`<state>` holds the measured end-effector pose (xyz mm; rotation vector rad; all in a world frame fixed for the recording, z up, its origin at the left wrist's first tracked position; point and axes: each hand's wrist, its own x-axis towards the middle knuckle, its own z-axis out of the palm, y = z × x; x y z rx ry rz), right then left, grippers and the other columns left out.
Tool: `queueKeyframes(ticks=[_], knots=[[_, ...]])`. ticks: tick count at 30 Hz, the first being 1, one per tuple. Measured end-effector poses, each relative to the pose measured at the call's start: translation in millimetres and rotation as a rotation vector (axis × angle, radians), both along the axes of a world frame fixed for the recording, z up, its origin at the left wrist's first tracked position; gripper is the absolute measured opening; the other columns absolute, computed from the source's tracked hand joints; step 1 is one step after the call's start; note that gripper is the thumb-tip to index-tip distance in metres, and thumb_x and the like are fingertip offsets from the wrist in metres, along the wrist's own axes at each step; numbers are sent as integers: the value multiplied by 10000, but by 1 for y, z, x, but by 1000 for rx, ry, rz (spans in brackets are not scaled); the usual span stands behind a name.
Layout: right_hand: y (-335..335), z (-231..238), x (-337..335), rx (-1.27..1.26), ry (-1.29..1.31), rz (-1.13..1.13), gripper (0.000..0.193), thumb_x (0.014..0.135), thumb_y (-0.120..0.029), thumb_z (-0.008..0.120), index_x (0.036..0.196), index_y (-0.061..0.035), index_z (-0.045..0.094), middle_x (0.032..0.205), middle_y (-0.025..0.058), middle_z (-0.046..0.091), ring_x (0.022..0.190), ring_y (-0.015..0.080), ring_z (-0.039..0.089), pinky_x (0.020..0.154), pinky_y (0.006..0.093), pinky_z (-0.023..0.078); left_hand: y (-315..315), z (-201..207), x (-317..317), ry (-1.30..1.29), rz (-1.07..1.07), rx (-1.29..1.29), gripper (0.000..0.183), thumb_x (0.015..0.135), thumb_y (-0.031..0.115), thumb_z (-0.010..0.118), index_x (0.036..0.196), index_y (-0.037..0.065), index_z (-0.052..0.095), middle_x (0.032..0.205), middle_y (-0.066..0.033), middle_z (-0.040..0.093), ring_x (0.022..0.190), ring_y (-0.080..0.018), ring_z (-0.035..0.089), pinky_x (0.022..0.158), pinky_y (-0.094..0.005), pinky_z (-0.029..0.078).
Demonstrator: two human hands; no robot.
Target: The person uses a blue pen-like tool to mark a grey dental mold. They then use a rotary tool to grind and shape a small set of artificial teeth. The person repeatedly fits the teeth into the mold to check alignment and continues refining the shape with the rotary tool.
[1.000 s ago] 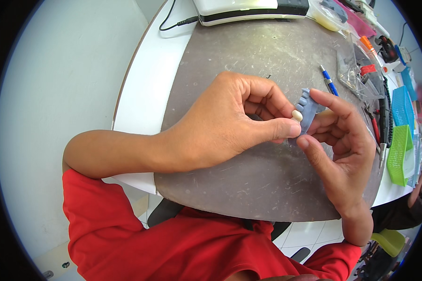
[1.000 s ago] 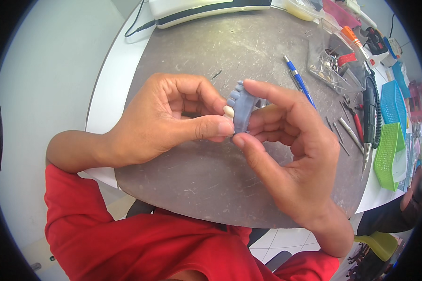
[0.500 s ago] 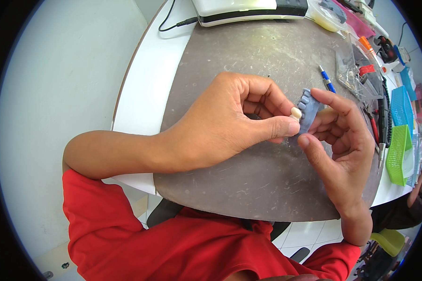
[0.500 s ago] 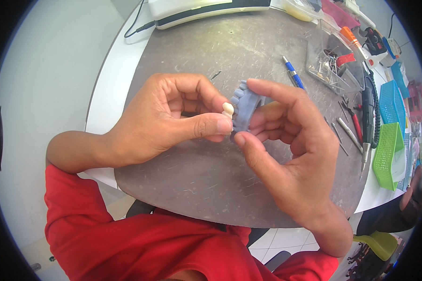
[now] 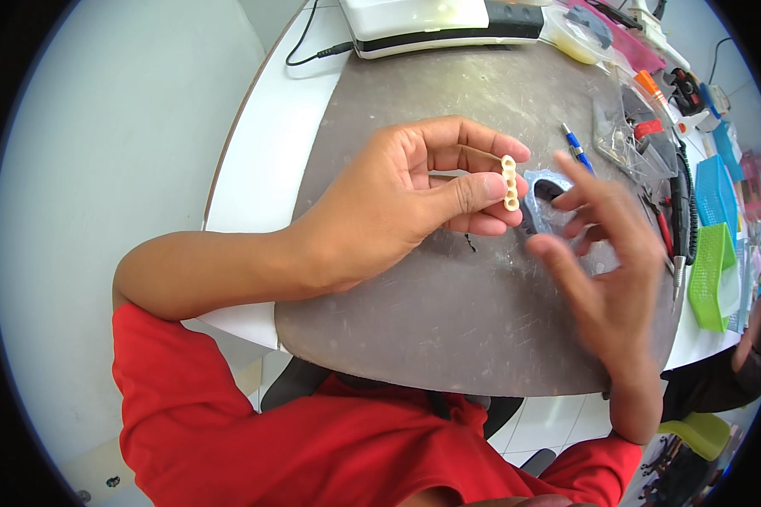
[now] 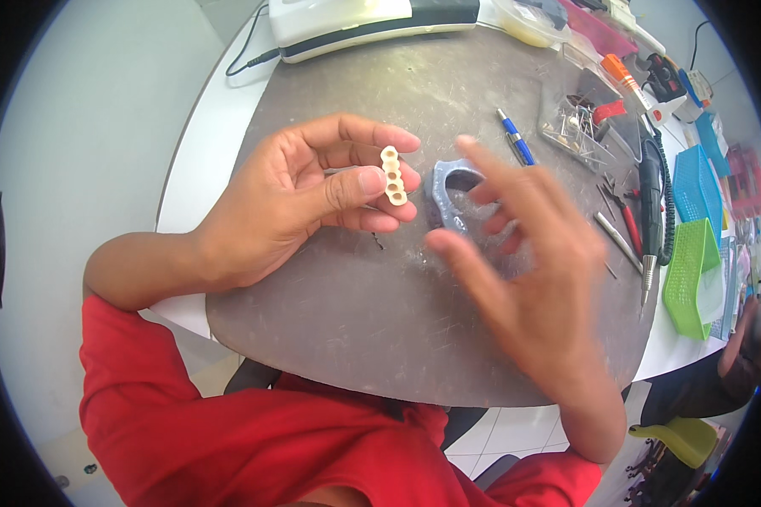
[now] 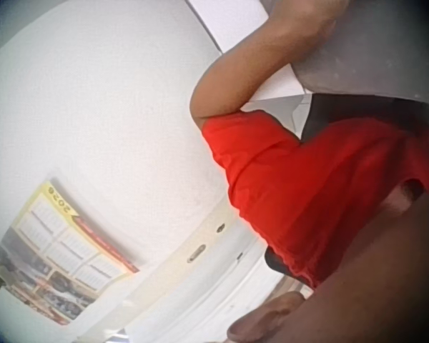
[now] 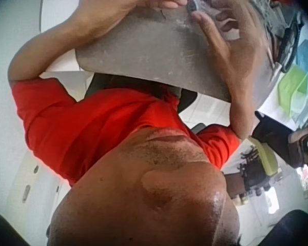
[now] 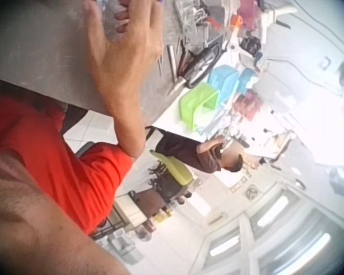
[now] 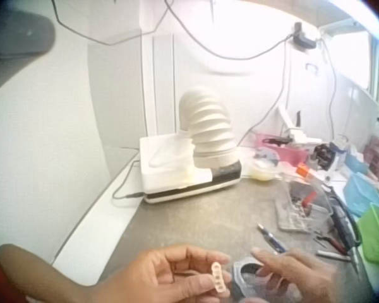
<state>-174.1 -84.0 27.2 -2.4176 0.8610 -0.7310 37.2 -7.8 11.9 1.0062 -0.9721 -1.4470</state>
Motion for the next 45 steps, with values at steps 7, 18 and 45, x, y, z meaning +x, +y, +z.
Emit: queueKeyframes(ticks=[7,18,45], knots=[[-48,14,-122,-398,262,-656,267,924,-290,659,912,-29,604,678,53,556,605,139,509,582,290,419,0,0,-2,58,-30,-73,326,954,125,602,1255,9,550,1142,-158,628,986,-209,669,870,-300,576],[-45,-18,-166,-10,400,-599,380,917,-305,662,741,-8,503,606,-19,371,586,81,315,524,270,266,6,0,-4,70,-83,-155,305,966,131,582,1248,21,553,1125,-144,634,1018,-232,666,877,-323,577],[-15,-1,-32,286,-656,205,260,921,-231,630,1056,-22,553,756,64,567,666,137,533,591,225,437,4,-8,0,228,-129,49,356,962,187,606,1270,12,572,1014,-80,618,890,-113,613,841,-285,553]])
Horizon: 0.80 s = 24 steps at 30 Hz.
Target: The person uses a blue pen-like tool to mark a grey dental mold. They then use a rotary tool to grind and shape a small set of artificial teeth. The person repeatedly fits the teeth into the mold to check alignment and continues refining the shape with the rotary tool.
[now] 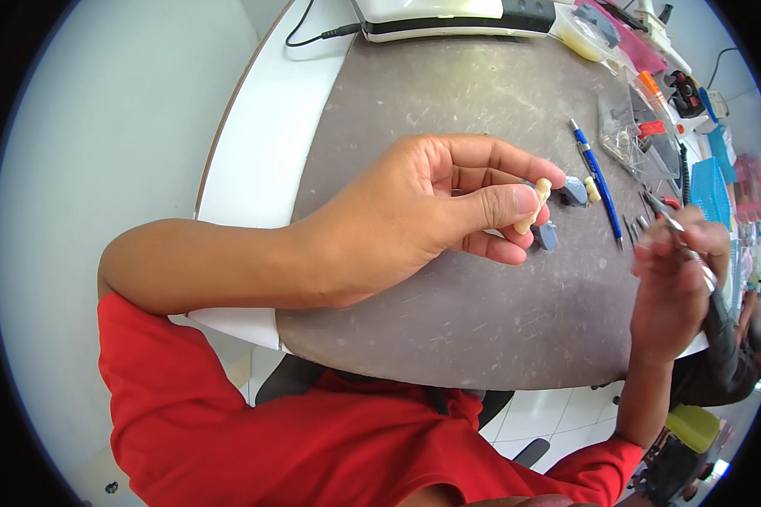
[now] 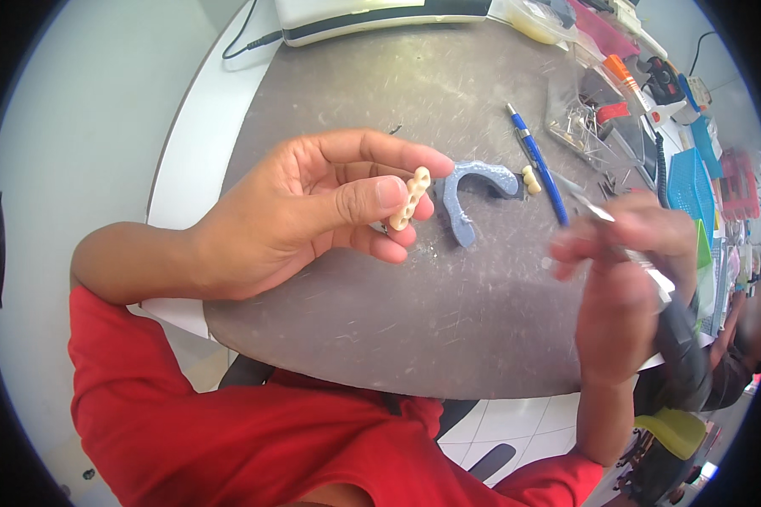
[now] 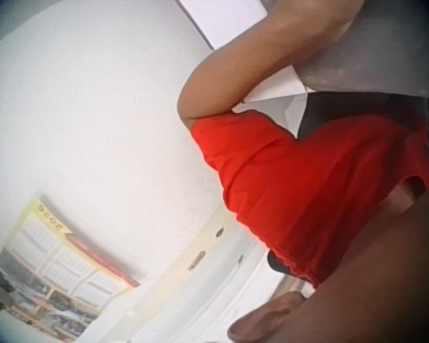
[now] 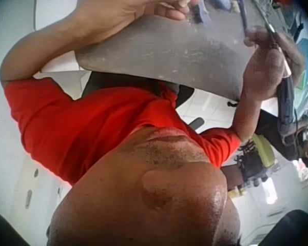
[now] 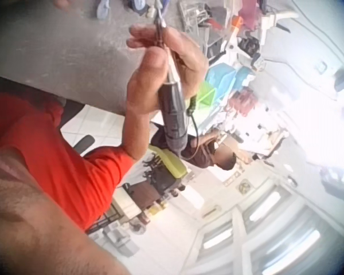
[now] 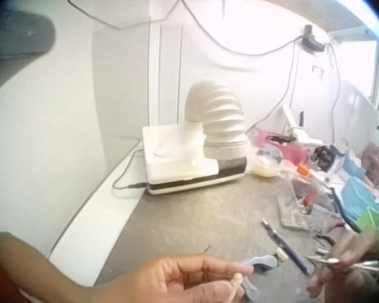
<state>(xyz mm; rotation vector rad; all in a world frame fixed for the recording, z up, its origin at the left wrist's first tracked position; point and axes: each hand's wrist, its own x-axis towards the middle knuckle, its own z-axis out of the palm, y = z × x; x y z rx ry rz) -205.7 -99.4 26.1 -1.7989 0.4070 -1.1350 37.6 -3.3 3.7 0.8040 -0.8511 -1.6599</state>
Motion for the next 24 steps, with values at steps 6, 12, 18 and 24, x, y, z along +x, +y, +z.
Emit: queueKeyframes(ticks=[6,12,18,24], knots=[[15,-3,26,-219,315,142,258,911,-209,648,1045,-68,479,849,119,576,836,216,624,744,332,508,0,-1,0,-15,35,50,362,969,179,596,1279,-3,557,1035,-73,619,913,-103,595,857,-257,517],[8,-19,24,-208,248,203,270,875,-177,665,1018,-71,462,827,120,579,954,303,647,836,391,515,-2,-4,-2,-1,36,43,361,968,161,597,1267,-33,542,1053,-79,621,932,-111,599,861,-265,525],[8,-19,23,-218,258,220,285,853,-140,682,1034,-70,473,798,115,577,994,355,649,893,441,506,-3,-7,-4,9,48,16,309,958,144,612,1212,-23,561,1078,-88,625,964,-120,615,862,-262,534],[9,-20,26,-220,240,219,267,843,-112,685,1019,-61,491,798,111,584,994,349,651,907,446,497,-3,-8,-4,6,54,-16,288,955,139,614,1193,-16,569,1086,-91,626,966,-119,617,848,-264,527]])
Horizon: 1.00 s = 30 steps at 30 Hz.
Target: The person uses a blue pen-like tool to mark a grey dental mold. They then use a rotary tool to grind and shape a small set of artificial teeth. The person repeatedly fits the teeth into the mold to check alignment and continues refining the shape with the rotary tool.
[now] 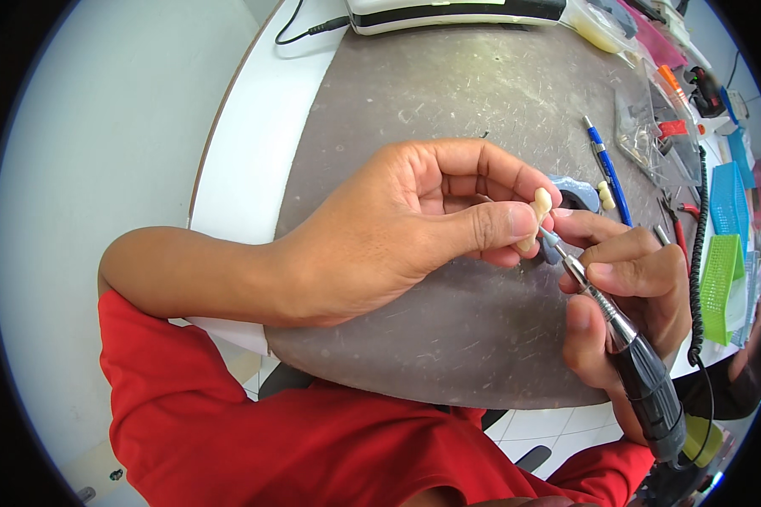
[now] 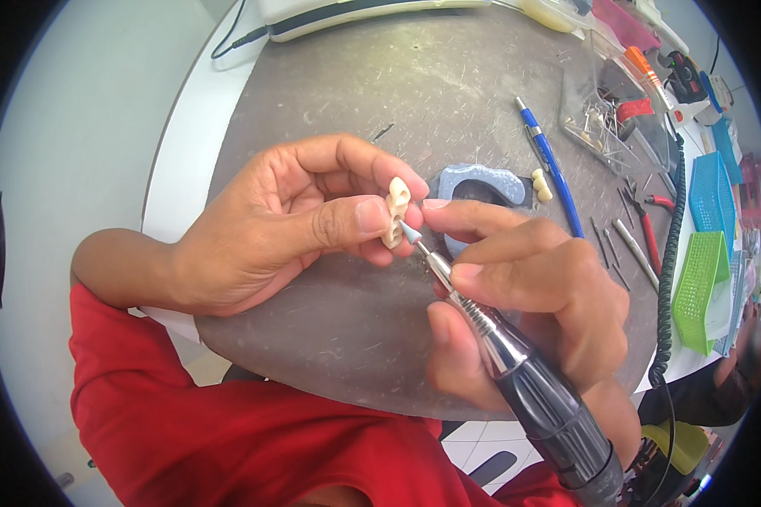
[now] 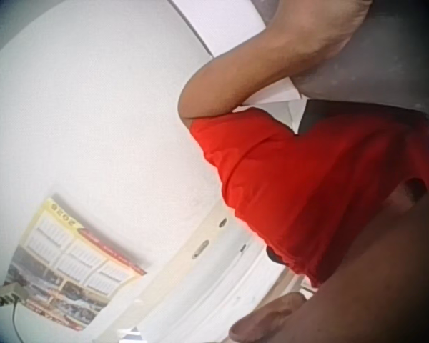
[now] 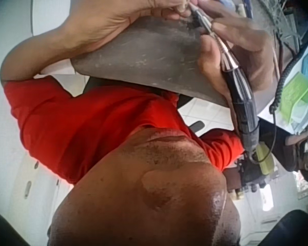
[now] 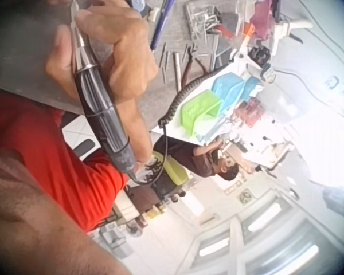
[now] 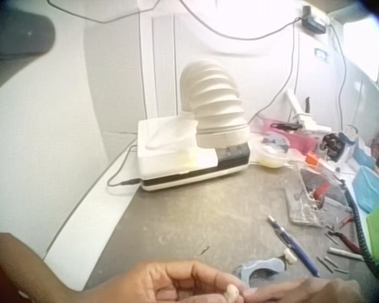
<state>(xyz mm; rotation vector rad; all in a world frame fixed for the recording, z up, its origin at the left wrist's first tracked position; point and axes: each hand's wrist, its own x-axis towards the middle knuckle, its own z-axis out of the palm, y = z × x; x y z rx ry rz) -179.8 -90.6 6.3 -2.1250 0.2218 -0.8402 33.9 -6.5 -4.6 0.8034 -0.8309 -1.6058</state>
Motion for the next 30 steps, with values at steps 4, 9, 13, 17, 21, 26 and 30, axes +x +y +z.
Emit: queueKeyframes(ticks=[4,9,13,17,21,26,30], knots=[[2,3,0,-16,12,-16,254,834,-94,686,1001,-53,499,805,116,590,997,343,652,897,438,504,0,1,-1,-20,0,10,274,955,130,613,1184,-14,574,1089,-90,626,966,-121,618,842,-264,520],[2,1,3,-15,14,-14,257,824,-65,688,1000,-39,501,817,118,592,1001,341,653,883,425,517,1,0,1,-45,7,21,261,952,128,616,1177,-1,581,1098,-91,626,968,-130,619,851,-272,514],[6,4,2,1,3,-31,251,819,-46,687,992,-29,506,825,119,594,996,341,655,883,423,520,2,4,0,-61,0,33,255,950,126,619,1172,5,582,1094,-92,630,970,-137,620,862,-283,512],[2,2,2,-22,-16,9,245,815,-32,687,988,-24,513,848,127,598,999,340,655,860,397,530,2,5,-1,-62,9,32,254,948,125,620,1169,6,580,1076,-86,633,971,-140,620,866,-288,511],[6,4,2,8,4,-32,247,811,-13,685,990,-19,515,869,137,604,1006,343,654,869,406,528,1,5,-1,-99,6,57,255,947,122,621,1171,8,579,1064,-77,634,972,-137,618,871,-288,510],[7,2,2,20,-13,-34,255,804,3,685,1002,-4,526,870,139,610,1013,343,653,898,438,517,2,4,0,-97,5,45,252,946,120,622,1168,10,579,1060,-73,634,981,-132,614,878,-289,511],[2,5,1,-48,-18,18,261,795,5,692,1006,13,538,866,138,612,991,343,661,898,437,516,1,6,-1,-103,2,53,246,943,112,624,1164,12,580,1062,-75,634,992,-132,613,890,-291,511]])
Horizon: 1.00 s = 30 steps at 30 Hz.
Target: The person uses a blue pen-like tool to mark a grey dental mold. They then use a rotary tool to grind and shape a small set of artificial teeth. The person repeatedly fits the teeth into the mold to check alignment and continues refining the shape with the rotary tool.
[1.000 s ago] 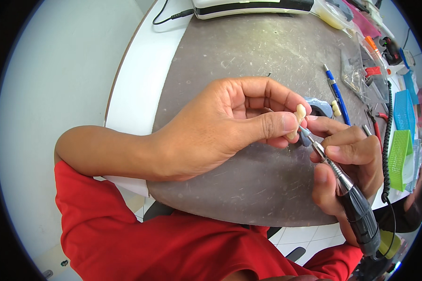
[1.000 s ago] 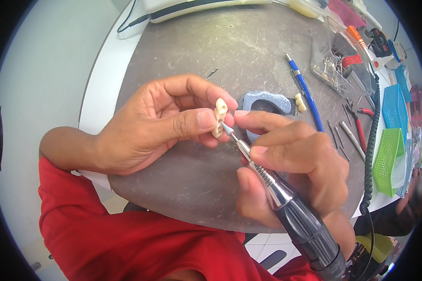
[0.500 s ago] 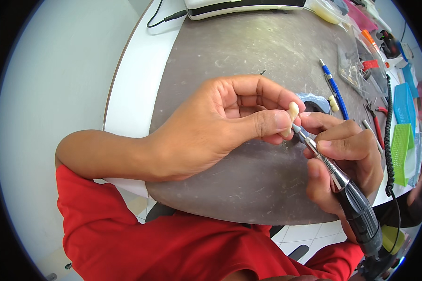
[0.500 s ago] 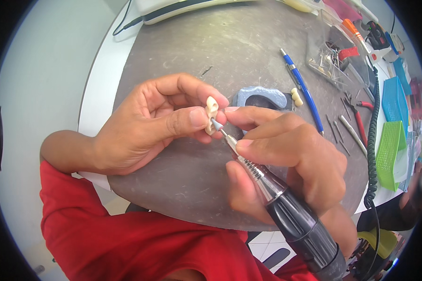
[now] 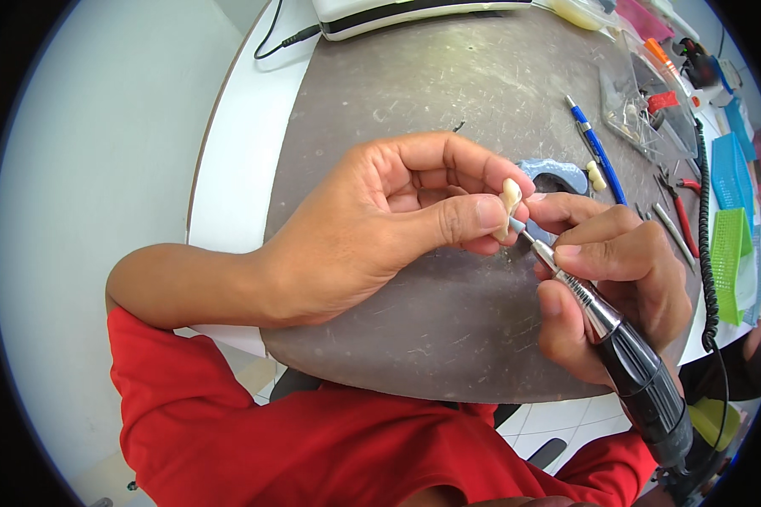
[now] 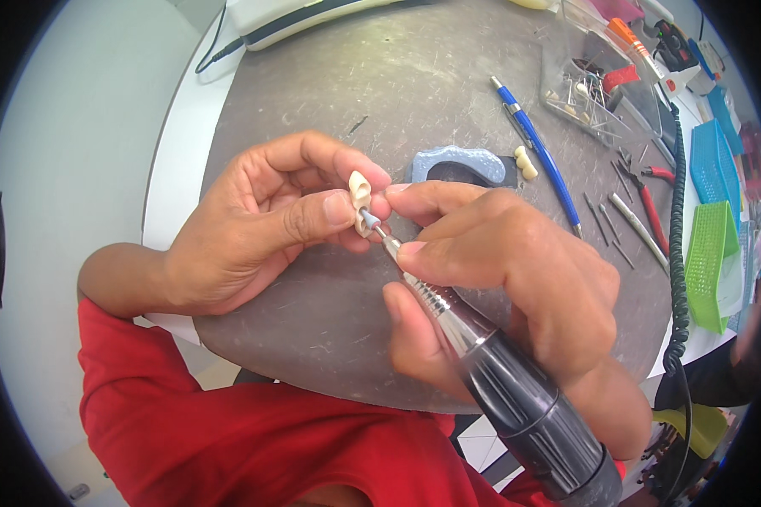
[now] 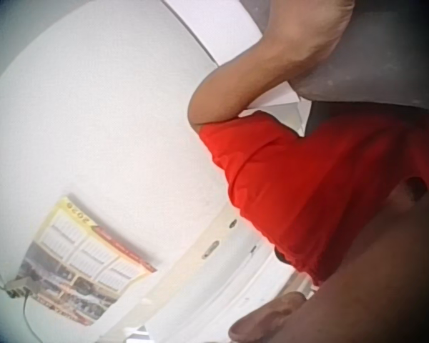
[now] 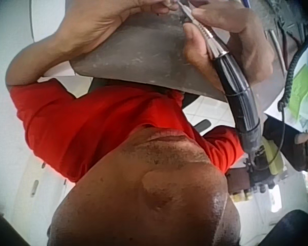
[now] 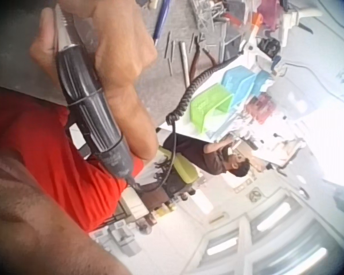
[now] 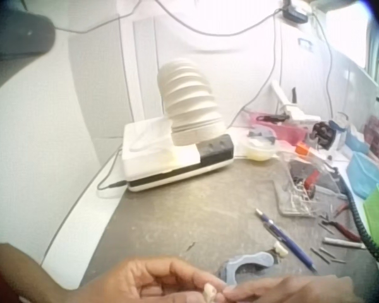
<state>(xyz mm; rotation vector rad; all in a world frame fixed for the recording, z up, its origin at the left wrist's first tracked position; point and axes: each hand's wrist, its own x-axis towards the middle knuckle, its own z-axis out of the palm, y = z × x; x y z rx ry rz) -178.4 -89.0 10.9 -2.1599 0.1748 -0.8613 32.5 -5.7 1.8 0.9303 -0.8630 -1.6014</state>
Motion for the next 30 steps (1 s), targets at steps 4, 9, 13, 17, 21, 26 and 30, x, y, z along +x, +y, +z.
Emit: queueKeyframes(ticks=[4,9,13,17,21,26,30], knots=[[-2,2,1,-33,19,0,255,791,8,693,993,21,538,849,138,612,965,344,670,900,436,515,1,-1,-1,-17,8,-5,241,944,104,621,1163,13,580,1066,-76,633,1001,-134,612,896,-293,511],[2,1,2,-15,15,-43,248,788,26,683,986,24,535,839,137,615,962,340,674,898,431,516,0,-1,0,-2,0,-14,236,946,98,616,1162,12,580,1079,-78,630,1010,-134,610,896,-292,511],[2,2,1,-23,23,-47,235,787,31,676,977,22,539,838,139,619,956,330,674,892,433,520,0,0,0,-13,0,-7,238,946,97,615,1164,11,579,1081,-78,631,1018,-131,609,897,-290,510],[-1,3,2,-49,20,-14,219,781,26,675,958,24,547,833,144,623,935,317,677,892,437,521,1,0,-1,-36,1,-1,242,948,100,613,1169,10,577,1082,-78,632,1024,-129,609,899,-291,509],[-3,3,2,-54,16,-14,215,773,14,679,943,29,548,821,148,624,894,304,682,895,447,523,0,1,-1,-46,-6,15,242,951,99,607,1173,9,574,1085,-77,629,1023,-128,609,899,-291,513],[2,1,3,-4,10,-57,212,795,-14,670,950,22,531,816,139,605,874,297,681,889,452,531,1,-1,1,-26,-4,-4,234,952,98,605,1167,11,573,1079,-77,627,1023,-134,609,903,-294,519],[3,4,-4,4,-49,-49,246,822,-49,674,992,10,506,831,130,586,890,310,674,870,436,536,-2,3,-2,-3,-41,-27,223,949,110,614,1149,20,570,1082,-83,625,1040,-142,605,916,-302,517]])
